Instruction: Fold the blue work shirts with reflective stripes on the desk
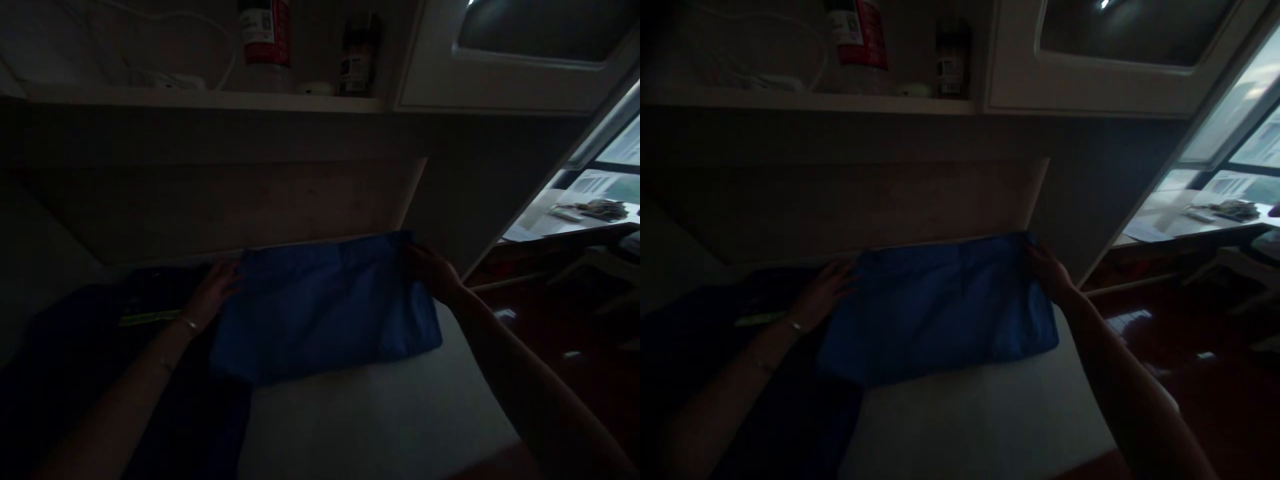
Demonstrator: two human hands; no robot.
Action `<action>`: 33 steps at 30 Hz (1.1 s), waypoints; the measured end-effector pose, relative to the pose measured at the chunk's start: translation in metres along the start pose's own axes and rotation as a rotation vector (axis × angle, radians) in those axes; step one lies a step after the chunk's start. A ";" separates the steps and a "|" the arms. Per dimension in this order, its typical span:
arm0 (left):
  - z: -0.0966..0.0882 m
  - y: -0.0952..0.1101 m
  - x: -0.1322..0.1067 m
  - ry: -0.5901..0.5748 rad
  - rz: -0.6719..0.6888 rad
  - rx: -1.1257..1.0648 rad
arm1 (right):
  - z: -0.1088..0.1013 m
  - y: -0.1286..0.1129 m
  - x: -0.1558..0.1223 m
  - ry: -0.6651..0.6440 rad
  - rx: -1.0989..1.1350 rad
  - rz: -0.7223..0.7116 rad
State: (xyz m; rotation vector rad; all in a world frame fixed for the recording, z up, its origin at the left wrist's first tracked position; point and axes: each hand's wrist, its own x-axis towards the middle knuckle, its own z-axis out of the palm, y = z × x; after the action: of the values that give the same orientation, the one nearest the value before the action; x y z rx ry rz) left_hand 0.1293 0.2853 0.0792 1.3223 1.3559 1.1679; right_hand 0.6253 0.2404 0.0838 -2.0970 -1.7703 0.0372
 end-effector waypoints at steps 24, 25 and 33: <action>0.206 -0.101 0.069 -0.229 0.485 1.176 | 0.183 0.076 0.092 -0.356 -0.278 -0.141; 0.215 -0.104 0.067 -0.221 0.485 1.177 | 0.181 0.086 0.097 -0.360 -0.284 -0.146; 0.246 -0.119 0.067 -0.188 0.402 1.145 | 0.176 0.115 0.108 -0.355 -0.307 -0.193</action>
State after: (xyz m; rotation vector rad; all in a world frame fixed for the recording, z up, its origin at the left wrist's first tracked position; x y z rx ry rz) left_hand 0.3496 0.3645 -0.0777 2.5144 1.7217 0.3922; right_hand 0.7084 0.3784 -0.0892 -2.2211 -2.3107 0.0951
